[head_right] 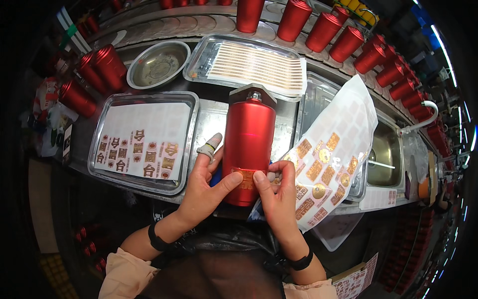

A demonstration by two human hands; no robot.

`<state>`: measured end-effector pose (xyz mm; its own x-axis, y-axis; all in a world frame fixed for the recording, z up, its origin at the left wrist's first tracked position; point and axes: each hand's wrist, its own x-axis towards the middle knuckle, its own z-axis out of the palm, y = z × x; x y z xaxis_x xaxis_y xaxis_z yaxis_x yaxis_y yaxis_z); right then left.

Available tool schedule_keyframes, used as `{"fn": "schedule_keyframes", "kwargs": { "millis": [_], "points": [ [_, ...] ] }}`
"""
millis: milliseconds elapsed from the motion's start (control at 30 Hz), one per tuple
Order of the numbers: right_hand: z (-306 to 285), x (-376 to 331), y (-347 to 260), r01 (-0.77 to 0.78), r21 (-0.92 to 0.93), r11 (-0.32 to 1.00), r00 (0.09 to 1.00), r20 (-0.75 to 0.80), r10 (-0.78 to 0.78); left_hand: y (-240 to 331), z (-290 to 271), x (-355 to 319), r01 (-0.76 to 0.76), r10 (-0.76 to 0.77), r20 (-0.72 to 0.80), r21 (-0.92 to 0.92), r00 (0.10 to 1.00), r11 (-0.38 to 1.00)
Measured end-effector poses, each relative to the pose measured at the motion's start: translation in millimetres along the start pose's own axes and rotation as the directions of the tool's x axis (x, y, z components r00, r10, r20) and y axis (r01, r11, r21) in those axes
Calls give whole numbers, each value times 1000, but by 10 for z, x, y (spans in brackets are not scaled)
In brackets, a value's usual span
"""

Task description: Apply adhesive labels to red metal containers on a production line.

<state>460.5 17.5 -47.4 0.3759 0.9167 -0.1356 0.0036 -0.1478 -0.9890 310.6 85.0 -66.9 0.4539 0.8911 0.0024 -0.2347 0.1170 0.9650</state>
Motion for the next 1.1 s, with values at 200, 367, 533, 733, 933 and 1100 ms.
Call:
{"fn": "schedule_keyframes", "kwargs": {
  "millis": [200,367,533,733,933,1100],
  "points": [
    [36,0,-12,11,7,1000,1000,-12,-11,-8,7,-3,-11,11,-8,2,1000,1000],
    [7,-3,2,17,14,1000,1000,-14,-17,-18,1,-2,9,-9,-4,32,1000,999],
    [-100,-16,69,-118,188,975,993,10,118,34,-106,-20,75,-78,-25,-93,997,993],
    [-166,-85,124,-122,188,975,993,18,120,42,-70,-42,62,-62,14,-54,998,997],
    [-174,-104,89,-94,240,966,995,43,86,60,-26,-18,70,-68,37,-70,997,995],
    [-132,-122,66,-38,213,976,999,26,33,51,11,-7,52,-54,39,29,998,998]
  ]
}}
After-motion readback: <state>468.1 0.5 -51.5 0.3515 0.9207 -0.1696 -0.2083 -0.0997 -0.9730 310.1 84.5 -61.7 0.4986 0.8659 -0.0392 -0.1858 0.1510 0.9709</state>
